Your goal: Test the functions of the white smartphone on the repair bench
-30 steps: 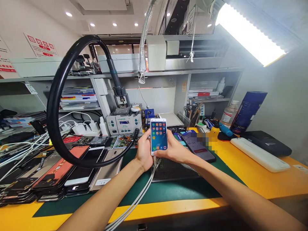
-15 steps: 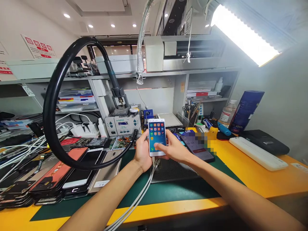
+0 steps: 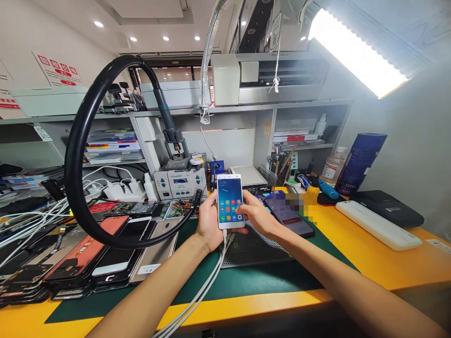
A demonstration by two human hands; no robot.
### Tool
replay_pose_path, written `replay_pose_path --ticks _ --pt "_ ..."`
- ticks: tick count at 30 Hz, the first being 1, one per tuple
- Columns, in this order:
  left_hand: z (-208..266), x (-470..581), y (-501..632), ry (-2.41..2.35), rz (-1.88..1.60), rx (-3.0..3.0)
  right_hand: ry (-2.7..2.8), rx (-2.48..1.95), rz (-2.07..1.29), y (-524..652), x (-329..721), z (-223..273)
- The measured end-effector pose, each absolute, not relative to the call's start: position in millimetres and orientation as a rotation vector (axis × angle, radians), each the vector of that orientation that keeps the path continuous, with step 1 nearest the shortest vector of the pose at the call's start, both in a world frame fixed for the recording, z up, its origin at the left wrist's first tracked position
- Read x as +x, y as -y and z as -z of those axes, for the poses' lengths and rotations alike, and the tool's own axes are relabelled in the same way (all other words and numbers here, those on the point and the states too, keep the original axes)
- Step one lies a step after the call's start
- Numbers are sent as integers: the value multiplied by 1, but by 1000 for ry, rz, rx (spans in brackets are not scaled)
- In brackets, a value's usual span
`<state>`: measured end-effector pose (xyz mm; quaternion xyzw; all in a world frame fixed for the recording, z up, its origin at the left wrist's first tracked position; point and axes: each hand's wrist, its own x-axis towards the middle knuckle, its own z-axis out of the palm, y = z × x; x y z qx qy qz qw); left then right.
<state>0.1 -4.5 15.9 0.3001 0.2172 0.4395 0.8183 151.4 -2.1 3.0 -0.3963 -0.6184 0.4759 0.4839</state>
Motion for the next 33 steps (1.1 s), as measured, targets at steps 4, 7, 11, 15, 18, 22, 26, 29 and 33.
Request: replay_pose_path --ticks 4,7,11,15,18,22,26,29,33 --pt "-16 0 5 -476 -941 654 1506 -957 -1157 3 150 -4" --pt "-16 1 5 -480 -946 667 1551 -1042 -1056 7 149 -9" --pt "-15 3 8 -500 -947 687 1592 -1172 -971 12 145 -10" --pt "-14 5 8 -506 -967 700 1598 -1206 -894 12 145 -6" --pt "-13 4 7 -483 -953 705 1590 -1149 -945 10 147 -5" --pt "-14 1 6 -450 -936 682 1547 -1034 -1029 5 150 -2" --pt "-12 -1 4 -448 -920 660 1539 -1022 -1069 1 151 -2" --pt "-12 -1 3 -442 -918 655 1567 -1058 -1064 4 152 -8" --pt "-12 -2 1 -420 -908 650 1610 -1065 -1112 10 151 -19"
